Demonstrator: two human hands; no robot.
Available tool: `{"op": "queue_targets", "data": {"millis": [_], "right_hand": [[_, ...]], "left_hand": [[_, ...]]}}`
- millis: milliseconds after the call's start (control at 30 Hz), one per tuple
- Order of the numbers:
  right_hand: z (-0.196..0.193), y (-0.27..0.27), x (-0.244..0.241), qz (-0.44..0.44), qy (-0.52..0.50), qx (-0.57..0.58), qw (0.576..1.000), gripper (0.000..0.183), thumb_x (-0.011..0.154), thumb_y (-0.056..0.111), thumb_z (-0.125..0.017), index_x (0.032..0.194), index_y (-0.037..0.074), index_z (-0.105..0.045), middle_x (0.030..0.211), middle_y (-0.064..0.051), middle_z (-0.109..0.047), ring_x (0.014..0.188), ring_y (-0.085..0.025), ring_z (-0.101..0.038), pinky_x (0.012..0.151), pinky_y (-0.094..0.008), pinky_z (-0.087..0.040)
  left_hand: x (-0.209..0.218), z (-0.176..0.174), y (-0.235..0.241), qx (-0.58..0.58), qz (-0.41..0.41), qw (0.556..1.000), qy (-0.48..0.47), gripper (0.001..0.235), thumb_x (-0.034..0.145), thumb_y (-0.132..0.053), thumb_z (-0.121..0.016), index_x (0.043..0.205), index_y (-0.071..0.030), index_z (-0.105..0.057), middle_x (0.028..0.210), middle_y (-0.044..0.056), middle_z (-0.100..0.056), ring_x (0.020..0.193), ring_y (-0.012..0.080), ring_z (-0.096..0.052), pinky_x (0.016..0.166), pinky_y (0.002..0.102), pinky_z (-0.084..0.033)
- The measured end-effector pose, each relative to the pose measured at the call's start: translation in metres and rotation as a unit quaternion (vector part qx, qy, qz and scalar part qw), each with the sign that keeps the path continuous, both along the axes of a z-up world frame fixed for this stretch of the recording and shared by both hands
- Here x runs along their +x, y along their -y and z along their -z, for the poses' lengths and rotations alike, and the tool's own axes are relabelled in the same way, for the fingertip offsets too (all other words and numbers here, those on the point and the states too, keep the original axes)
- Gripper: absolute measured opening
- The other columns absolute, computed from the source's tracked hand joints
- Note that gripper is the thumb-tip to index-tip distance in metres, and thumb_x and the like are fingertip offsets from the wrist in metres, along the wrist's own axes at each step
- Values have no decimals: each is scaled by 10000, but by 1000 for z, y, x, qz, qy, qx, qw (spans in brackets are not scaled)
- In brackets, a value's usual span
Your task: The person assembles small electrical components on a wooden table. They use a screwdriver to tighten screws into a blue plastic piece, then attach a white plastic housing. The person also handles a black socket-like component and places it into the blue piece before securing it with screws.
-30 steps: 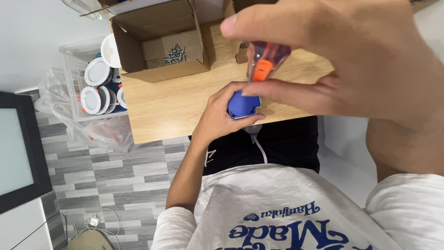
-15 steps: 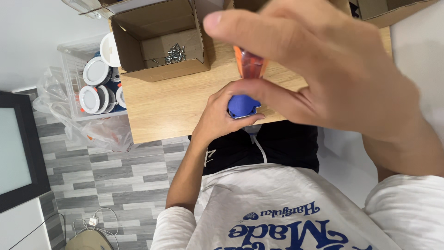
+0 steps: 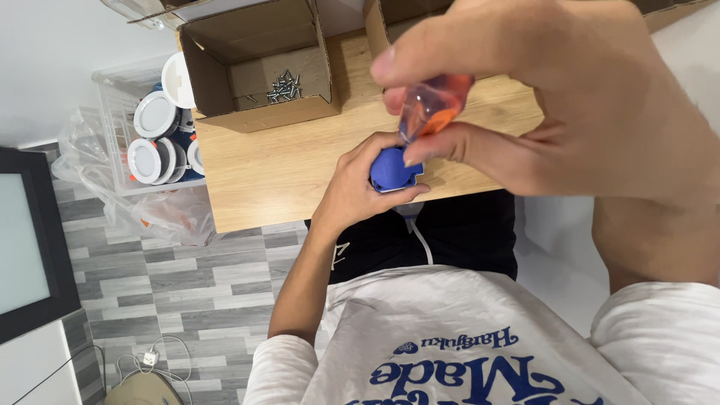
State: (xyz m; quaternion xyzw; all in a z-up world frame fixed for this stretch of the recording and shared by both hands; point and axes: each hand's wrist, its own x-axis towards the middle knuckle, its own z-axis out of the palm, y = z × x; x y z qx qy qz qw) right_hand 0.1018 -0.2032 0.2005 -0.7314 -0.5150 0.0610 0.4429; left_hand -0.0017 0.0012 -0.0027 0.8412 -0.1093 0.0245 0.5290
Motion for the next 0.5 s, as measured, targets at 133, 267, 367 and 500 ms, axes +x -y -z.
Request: {"op": "queue_targets", "data": {"millis": [133, 267, 367, 500], "right_hand": [[5, -1, -11, 38, 8, 2, 999, 377, 1068, -4, -936, 1342, -33, -679, 1119, -133, -787, 974, -203, -756, 944, -301, -587], [15, -1, -19, 117, 71, -33, 990, 403, 1100, 239, -978, 1367, 50, -742, 1103, -26, -780, 973, -177, -693, 919, -304, -497], [23, 0, -17, 114, 126, -17, 985, 335, 1138, 269, -902, 1372, 55, -794, 1077, -42, -737, 973, -202, -666, 905, -319, -497], [21, 9, -10, 62, 156, 36, 985, 277, 1110, 73, -920, 1299, -62, -770, 1055, -180, -804, 977, -281, -646, 854, -381, -539]], "left_hand": [[0, -1, 1, -1, 1, 1000, 15, 630, 849, -395, -959, 1295, -112, -615, 1255, 55, -735, 1061, 204, -737, 947, 324, -562], [1, 0, 1, 3, -5, 1000, 17, 629, 851, -399, -952, 1301, -112, -618, 1248, 50, -743, 1073, 206, -747, 962, 328, -573], [1, -1, 1, 3, -1, 1000, 19, 605, 861, -389, -944, 1286, -108, -617, 1233, 55, -739, 1049, 210, -739, 947, 327, -560], [2, -4, 0, -18, 13, 999, 36, 585, 882, -341, -944, 1317, -96, -639, 1297, 96, -745, 1186, 242, -763, 1079, 345, -567]]}}
